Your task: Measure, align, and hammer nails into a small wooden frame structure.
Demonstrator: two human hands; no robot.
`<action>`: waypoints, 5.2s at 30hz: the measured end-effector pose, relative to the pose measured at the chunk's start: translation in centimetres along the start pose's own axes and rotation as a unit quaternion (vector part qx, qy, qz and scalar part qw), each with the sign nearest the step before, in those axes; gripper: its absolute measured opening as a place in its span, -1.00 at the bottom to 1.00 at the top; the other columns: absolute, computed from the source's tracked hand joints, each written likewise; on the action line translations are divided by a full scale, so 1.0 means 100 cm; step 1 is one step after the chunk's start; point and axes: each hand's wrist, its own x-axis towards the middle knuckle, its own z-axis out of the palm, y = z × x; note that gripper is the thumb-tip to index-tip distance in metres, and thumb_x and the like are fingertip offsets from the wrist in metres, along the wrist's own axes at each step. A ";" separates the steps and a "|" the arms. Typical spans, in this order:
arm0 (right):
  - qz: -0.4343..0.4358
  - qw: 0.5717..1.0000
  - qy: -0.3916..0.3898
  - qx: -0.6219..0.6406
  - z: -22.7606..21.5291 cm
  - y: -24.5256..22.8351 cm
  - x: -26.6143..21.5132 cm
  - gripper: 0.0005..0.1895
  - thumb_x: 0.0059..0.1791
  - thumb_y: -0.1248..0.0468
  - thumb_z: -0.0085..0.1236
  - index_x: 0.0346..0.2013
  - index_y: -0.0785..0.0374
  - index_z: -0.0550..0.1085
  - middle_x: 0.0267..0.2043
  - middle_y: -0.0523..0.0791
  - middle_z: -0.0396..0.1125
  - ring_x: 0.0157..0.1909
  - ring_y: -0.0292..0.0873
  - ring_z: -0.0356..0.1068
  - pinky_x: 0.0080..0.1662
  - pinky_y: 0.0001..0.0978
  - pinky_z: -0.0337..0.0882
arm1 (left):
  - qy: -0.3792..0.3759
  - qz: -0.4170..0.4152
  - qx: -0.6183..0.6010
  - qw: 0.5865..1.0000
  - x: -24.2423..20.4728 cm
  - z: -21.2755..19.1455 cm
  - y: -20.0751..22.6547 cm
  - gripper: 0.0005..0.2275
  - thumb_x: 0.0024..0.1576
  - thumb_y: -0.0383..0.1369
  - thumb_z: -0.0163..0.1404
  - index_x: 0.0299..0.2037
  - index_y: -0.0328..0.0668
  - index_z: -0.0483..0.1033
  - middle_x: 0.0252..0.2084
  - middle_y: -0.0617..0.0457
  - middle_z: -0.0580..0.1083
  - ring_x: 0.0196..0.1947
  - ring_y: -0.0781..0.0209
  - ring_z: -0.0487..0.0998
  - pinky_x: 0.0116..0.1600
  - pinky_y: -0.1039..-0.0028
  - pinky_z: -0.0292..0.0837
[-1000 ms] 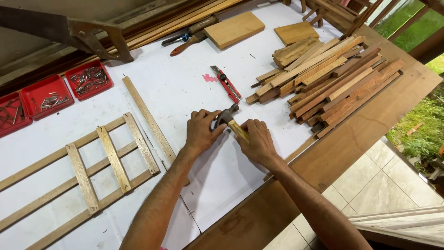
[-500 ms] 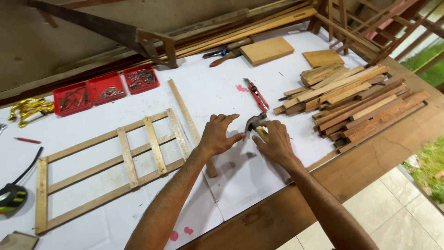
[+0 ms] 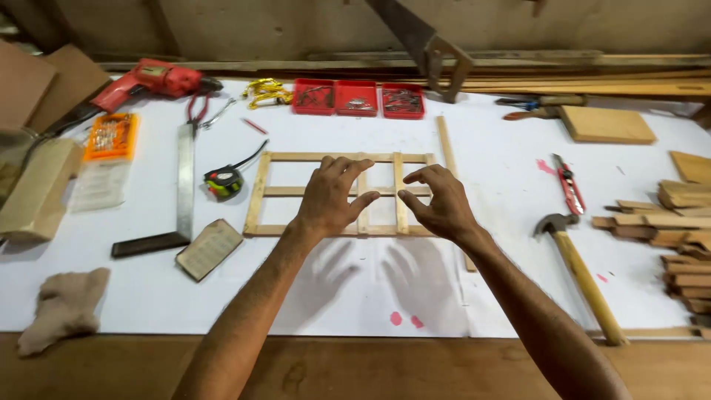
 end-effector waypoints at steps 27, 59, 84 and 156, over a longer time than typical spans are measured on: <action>-0.095 0.971 -0.181 0.121 0.186 -0.135 0.068 -0.72 -0.05 0.09 0.33 -0.19 0.20 0.60 -0.18 -0.05 0.49 -0.07 -0.10 0.50 -0.19 -0.24 0.51 | -0.077 -0.339 0.142 0.927 -0.157 -0.105 -0.148 -0.27 -0.29 -0.32 0.46 0.15 -0.35 0.45 -0.06 -0.14 0.54 -0.01 -0.10 0.45 0.09 0.23 0.41; 0.085 0.974 0.004 0.210 0.045 -0.005 0.018 -0.61 0.07 0.40 0.08 0.18 0.10 0.51 0.38 -0.10 0.30 0.34 -0.14 0.34 0.27 -0.25 0.43 | -0.055 -0.137 -0.356 0.923 0.037 -0.010 -0.033 -0.61 0.08 -0.48 0.12 0.15 -0.12 0.47 0.05 0.04 0.55 -0.24 0.23 0.67 -0.19 0.42 0.62; -0.132 0.933 -0.267 -0.201 0.106 0.049 0.039 -0.26 -0.11 0.43 0.10 0.38 0.15 0.24 0.49 -0.15 0.10 0.52 -0.09 -0.01 0.44 -0.01 0.04 | -0.401 0.051 0.198 0.893 0.003 0.064 -0.091 -0.44 0.32 -0.06 -0.46 0.52 0.03 -0.21 0.58 0.20 -0.20 0.54 0.20 -0.27 0.54 0.08 -0.40; -0.107 0.939 -0.287 -0.158 0.102 0.075 0.057 -0.49 0.08 0.20 0.04 0.35 0.00 0.32 0.46 -0.30 0.16 0.51 -0.12 0.02 0.37 0.04 0.14 | -0.277 0.104 0.205 0.933 0.012 0.098 -0.114 -0.62 0.31 -0.38 -0.21 0.34 -0.13 0.30 0.44 0.06 0.26 0.47 0.17 0.12 0.49 0.13 0.03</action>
